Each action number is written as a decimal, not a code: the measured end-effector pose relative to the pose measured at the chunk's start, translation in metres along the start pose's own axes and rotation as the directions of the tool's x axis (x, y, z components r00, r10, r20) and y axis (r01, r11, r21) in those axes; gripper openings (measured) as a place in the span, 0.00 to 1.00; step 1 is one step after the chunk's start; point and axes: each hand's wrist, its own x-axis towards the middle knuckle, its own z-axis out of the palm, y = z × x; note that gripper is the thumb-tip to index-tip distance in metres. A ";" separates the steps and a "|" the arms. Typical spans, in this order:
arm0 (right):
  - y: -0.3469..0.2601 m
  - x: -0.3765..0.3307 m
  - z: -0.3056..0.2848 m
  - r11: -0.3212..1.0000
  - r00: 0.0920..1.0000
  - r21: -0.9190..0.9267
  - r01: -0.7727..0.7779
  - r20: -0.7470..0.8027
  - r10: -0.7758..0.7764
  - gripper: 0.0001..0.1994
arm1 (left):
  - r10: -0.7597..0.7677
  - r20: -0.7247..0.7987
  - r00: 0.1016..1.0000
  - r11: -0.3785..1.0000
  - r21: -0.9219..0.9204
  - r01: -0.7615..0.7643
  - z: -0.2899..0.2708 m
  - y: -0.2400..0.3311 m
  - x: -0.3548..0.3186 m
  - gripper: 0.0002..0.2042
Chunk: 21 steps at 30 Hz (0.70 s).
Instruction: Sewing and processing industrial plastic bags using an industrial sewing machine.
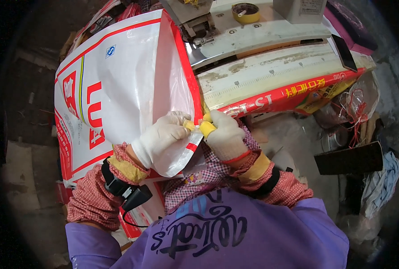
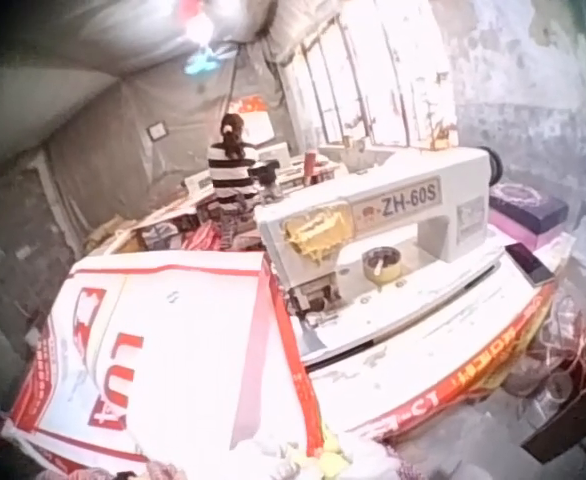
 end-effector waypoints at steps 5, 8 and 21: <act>-0.005 -0.004 -0.005 0.952 0.975 0.222 -0.212 0.114 0.191 0.10 | 0.061 -0.054 0.997 0.960 -0.272 -0.074 0.017 -0.010 0.006 0.16; 0.008 -0.004 -0.002 0.914 0.962 0.316 -0.255 0.182 0.206 0.11 | 0.094 -0.099 0.991 0.930 -0.346 -0.123 0.024 0.000 0.006 0.18; 0.010 -0.001 -0.016 0.815 0.931 0.474 -0.334 0.301 0.207 0.11 | 0.702 0.205 0.682 0.194 0.866 -0.460 -0.003 0.041 0.005 0.12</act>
